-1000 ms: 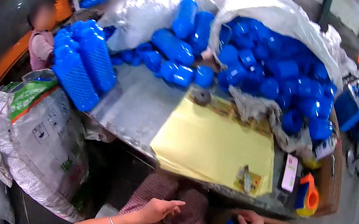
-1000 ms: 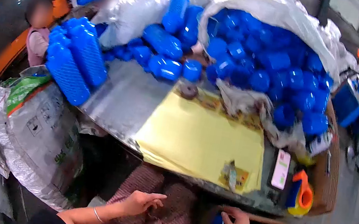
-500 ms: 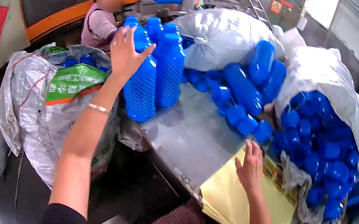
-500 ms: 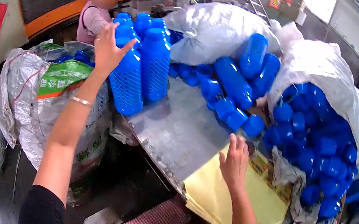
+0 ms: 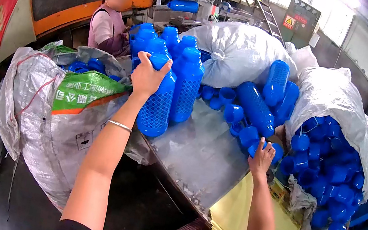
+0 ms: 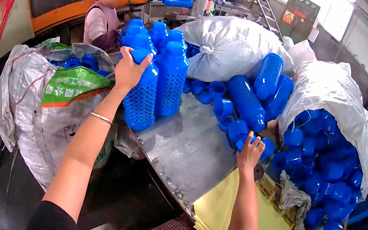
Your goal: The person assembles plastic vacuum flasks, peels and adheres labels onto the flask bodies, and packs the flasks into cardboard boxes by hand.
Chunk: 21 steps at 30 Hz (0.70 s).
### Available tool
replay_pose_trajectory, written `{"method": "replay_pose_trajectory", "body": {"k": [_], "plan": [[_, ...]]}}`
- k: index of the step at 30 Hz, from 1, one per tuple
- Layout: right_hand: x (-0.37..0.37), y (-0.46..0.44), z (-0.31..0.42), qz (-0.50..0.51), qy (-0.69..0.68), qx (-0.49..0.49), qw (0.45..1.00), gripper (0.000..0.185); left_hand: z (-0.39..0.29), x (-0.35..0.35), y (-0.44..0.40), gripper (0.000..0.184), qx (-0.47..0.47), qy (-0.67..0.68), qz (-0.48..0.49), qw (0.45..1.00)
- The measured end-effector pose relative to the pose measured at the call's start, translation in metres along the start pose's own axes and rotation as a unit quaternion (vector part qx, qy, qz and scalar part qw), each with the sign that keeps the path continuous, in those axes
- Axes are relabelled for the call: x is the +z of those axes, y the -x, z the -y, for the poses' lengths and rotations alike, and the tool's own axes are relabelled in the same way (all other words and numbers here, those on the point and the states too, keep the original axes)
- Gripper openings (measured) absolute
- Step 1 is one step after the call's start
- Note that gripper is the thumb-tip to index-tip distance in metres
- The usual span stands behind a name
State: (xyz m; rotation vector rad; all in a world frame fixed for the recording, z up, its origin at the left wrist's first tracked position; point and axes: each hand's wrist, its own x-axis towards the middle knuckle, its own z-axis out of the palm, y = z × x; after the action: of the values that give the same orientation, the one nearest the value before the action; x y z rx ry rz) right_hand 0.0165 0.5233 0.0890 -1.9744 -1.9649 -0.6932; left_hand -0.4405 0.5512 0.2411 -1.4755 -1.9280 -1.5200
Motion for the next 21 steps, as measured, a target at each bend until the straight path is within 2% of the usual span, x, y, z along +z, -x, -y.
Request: {"method": "replay_pose_trajectory", "body": {"k": [1,3,6,7,9,10,13,15,17,18,19,21], "plan": [[-0.009,0.007,-0.001,0.000,0.002,-0.003,1.000,0.105,-0.001,-0.001,0.000,0.076,-0.004,0.000,-0.001,1.000],[-0.027,0.032,-0.004,-0.116,-0.178,0.006,0.977,0.098,0.000,-0.004,0.000,0.076,0.003,-0.003,0.009,1.000],[-0.091,0.118,-0.001,-0.087,-0.401,-0.008,0.912,0.089,0.000,-0.013,0.003,0.074,0.007,0.024,0.003,1.000],[-0.117,0.155,-0.003,-0.063,-0.415,-0.033,0.907,0.088,-0.003,-0.016,0.009,0.073,0.021,0.037,0.000,0.999],[-0.166,0.227,-0.010,0.052,-0.425,-0.001,0.904,0.091,-0.020,-0.041,0.026,0.069,0.012,0.077,0.015,0.997],[-0.200,0.254,-0.005,0.050,-0.384,-0.006,0.922,0.090,-0.025,-0.051,0.039,0.068,0.065,0.081,0.011,0.995],[-0.259,0.319,-0.024,0.101,-0.359,0.053,0.926,0.086,-0.056,-0.103,0.092,0.062,0.205,0.052,0.051,0.976],[-0.281,0.353,-0.053,0.103,-0.343,0.068,0.931,0.087,-0.072,-0.142,0.128,0.065,0.236,0.064,0.073,0.967],[-0.313,0.376,-0.073,0.085,-0.374,0.087,0.920,0.080,-0.095,-0.204,0.150,0.070,0.232,0.095,0.156,0.955],[-0.339,0.377,-0.062,0.066,-0.435,0.155,0.885,0.074,-0.105,-0.233,0.160,0.069,0.265,0.121,0.205,0.934],[-0.347,0.398,-0.078,0.122,-0.415,0.170,0.886,0.068,-0.111,-0.254,0.174,0.069,0.296,0.147,0.253,0.909],[-0.361,0.403,-0.080,0.119,-0.453,0.155,0.870,0.071,-0.125,-0.273,0.216,0.073,0.343,0.221,0.393,0.824]]}}
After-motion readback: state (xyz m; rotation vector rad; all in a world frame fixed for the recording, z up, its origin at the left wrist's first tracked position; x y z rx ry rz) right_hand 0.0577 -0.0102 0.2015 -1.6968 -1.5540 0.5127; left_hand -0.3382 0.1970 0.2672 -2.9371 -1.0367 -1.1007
